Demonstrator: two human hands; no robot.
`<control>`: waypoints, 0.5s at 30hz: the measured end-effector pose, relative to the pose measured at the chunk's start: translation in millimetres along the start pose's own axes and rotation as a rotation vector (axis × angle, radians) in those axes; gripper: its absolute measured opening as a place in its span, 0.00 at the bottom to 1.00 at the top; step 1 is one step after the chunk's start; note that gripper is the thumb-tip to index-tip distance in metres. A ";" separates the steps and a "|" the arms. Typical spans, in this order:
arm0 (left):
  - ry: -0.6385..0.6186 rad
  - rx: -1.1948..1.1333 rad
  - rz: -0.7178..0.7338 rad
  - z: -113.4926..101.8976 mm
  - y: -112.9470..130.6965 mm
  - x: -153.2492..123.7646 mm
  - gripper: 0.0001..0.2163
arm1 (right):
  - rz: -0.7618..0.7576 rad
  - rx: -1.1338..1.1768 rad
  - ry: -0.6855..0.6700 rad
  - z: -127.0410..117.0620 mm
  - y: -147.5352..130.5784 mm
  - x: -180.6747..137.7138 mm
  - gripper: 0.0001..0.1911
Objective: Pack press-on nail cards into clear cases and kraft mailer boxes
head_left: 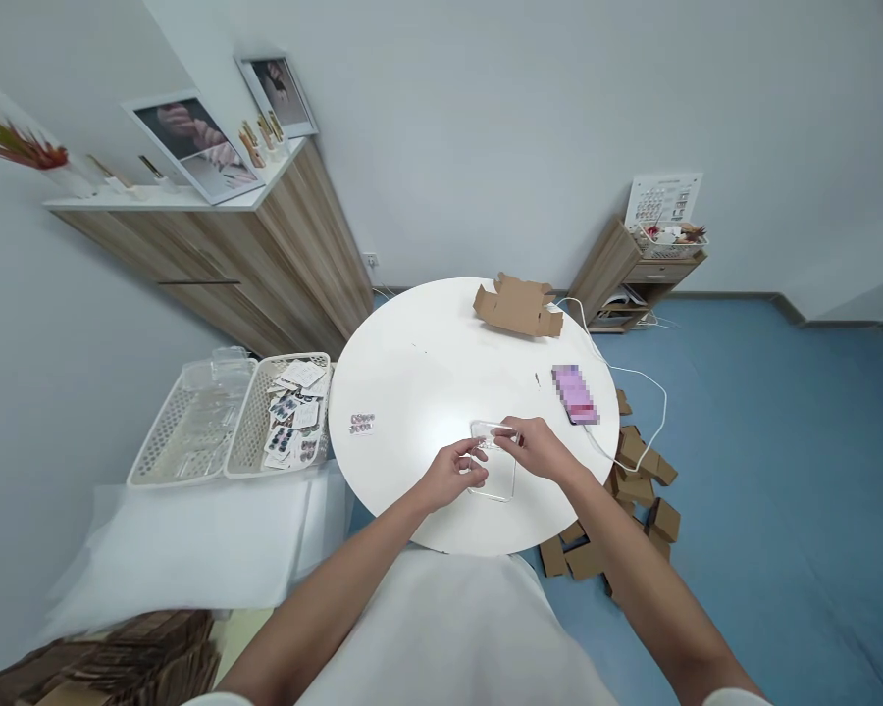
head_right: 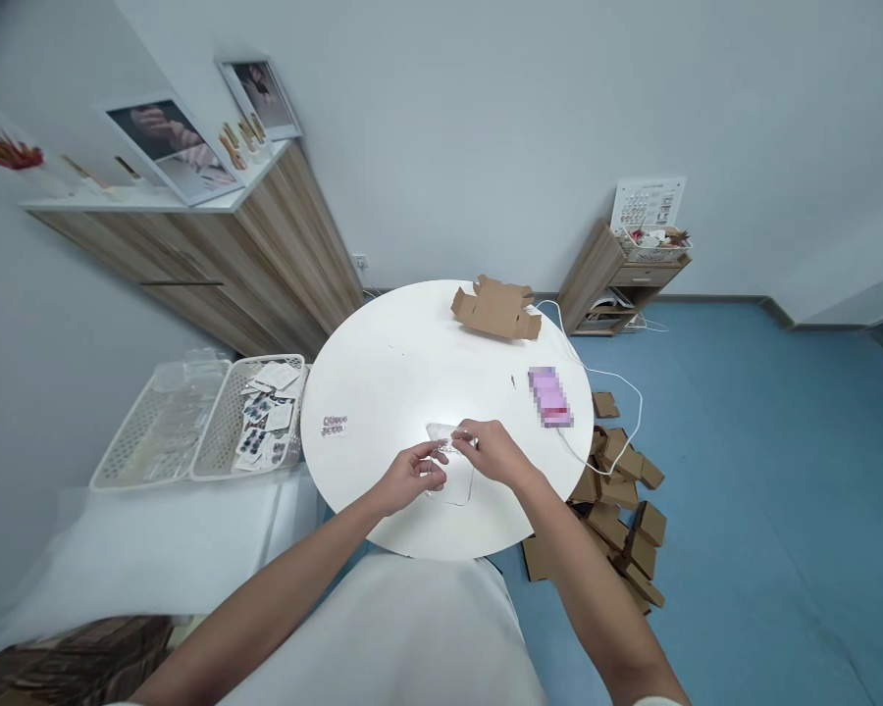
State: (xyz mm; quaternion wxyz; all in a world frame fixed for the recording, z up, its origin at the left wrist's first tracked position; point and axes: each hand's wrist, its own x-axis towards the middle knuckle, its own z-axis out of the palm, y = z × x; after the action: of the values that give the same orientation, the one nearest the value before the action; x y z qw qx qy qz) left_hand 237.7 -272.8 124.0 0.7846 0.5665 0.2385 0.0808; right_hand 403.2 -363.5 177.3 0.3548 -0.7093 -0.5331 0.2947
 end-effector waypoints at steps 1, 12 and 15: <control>0.021 -0.016 -0.013 -1.0 0.3 -0.5 0.24 | 0.019 0.028 0.000 -2.5 1.0 3.5 0.07; 0.205 0.055 -0.068 -9.6 -18.7 4.8 0.14 | 0.300 0.402 0.080 20.0 43.3 23.7 0.15; 0.257 0.047 -0.067 -9.9 -29.2 7.5 0.14 | 0.364 0.445 0.117 30.8 53.1 23.6 0.19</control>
State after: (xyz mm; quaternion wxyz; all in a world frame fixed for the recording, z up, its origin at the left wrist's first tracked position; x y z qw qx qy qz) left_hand 235.4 -271.4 92.3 0.7362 0.5615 0.3580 0.1208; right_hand 413.8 -344.5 115.2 0.4731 -0.7138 -0.2982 0.4216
